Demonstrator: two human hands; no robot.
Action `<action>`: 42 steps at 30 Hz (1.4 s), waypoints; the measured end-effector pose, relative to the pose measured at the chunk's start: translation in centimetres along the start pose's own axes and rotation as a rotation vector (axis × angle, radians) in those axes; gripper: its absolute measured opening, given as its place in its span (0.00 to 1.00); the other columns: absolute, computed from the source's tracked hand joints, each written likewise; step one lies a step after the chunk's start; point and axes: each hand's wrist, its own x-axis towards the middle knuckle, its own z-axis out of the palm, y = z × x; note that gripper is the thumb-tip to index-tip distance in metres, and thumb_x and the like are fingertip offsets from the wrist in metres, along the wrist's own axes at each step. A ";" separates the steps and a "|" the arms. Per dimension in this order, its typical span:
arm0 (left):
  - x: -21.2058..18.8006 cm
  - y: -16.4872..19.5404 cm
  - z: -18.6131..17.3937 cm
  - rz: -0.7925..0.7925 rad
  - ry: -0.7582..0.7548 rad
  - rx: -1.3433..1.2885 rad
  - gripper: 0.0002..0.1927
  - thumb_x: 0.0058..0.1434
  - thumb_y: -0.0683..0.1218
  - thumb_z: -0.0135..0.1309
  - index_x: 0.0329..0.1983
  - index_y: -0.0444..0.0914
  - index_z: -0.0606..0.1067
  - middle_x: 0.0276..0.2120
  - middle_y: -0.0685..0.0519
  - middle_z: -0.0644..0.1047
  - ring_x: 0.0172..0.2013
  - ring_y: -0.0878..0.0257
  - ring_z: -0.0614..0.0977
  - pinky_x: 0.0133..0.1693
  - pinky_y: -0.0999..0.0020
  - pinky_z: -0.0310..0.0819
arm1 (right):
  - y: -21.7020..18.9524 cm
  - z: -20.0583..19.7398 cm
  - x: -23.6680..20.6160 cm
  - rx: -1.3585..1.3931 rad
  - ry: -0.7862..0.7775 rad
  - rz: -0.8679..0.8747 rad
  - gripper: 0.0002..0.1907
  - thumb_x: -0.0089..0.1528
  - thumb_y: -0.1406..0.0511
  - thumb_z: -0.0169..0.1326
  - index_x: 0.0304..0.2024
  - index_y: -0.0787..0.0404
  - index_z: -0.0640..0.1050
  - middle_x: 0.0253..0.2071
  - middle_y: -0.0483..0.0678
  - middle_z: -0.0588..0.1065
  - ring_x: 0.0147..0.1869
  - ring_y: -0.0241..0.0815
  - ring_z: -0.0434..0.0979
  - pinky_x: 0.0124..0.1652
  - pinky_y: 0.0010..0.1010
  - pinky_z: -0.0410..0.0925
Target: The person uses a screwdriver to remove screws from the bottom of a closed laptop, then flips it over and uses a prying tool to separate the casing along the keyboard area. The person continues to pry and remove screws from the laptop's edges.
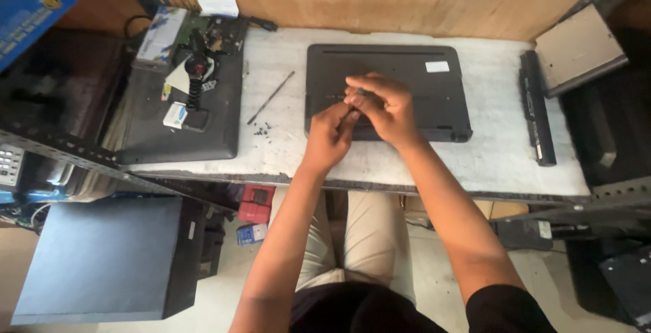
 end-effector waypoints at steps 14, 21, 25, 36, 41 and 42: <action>2.4 -1.3 1.7 0.122 0.146 -0.019 0.08 0.62 0.39 0.63 0.44 0.36 0.78 0.35 0.47 0.80 0.32 0.56 0.80 0.35 0.66 0.74 | 2.1 -2.3 1.1 0.332 -0.055 0.180 0.19 0.64 0.64 0.62 0.57 0.58 0.78 0.52 0.47 0.75 0.56 0.41 0.77 0.52 0.33 0.72; 2.7 -1.0 2.2 0.041 0.053 0.013 0.15 0.63 0.37 0.62 0.53 0.35 0.79 0.28 0.45 0.74 0.27 0.52 0.76 0.33 0.63 0.72 | 1.7 -2.5 0.6 0.053 -0.032 0.168 0.20 0.68 0.64 0.60 0.62 0.59 0.78 0.50 0.45 0.74 0.49 0.39 0.72 0.49 0.28 0.67; 2.9 -1.0 2.5 0.134 0.193 0.047 0.12 0.56 0.40 0.66 0.41 0.35 0.76 0.33 0.46 0.77 0.31 0.55 0.79 0.34 0.65 0.73 | 1.2 -2.6 0.6 -0.299 -0.093 -0.194 0.20 0.71 0.64 0.54 0.65 0.60 0.74 0.56 0.51 0.75 0.60 0.49 0.71 0.62 0.39 0.65; 2.6 -1.6 3.0 0.101 0.176 0.052 0.15 0.53 0.42 0.71 0.38 0.36 0.76 0.32 0.47 0.78 0.34 0.52 0.78 0.38 0.60 0.73 | 0.6 -2.7 0.1 -0.133 -0.033 -0.066 0.16 0.69 0.67 0.56 0.60 0.60 0.77 0.50 0.47 0.77 0.56 0.46 0.74 0.59 0.36 0.68; 2.5 -1.8 2.8 0.242 0.164 0.069 0.16 0.52 0.41 0.68 0.42 0.36 0.76 0.37 0.47 0.79 0.40 0.50 0.78 0.43 0.59 0.73 | 0.5 -2.5 0.6 -0.499 0.070 -0.195 0.18 0.61 0.62 0.68 0.52 0.58 0.81 0.42 0.43 0.78 0.49 0.43 0.73 0.53 0.33 0.67; 2.5 -1.9 2.8 0.275 0.152 0.060 0.18 0.52 0.42 0.68 0.44 0.36 0.76 0.38 0.46 0.79 0.41 0.50 0.79 0.43 0.58 0.74 | 0.3 -2.6 0.7 -0.486 0.074 -0.176 0.16 0.64 0.64 0.67 0.54 0.57 0.81 0.43 0.42 0.80 0.50 0.42 0.74 0.53 0.33 0.67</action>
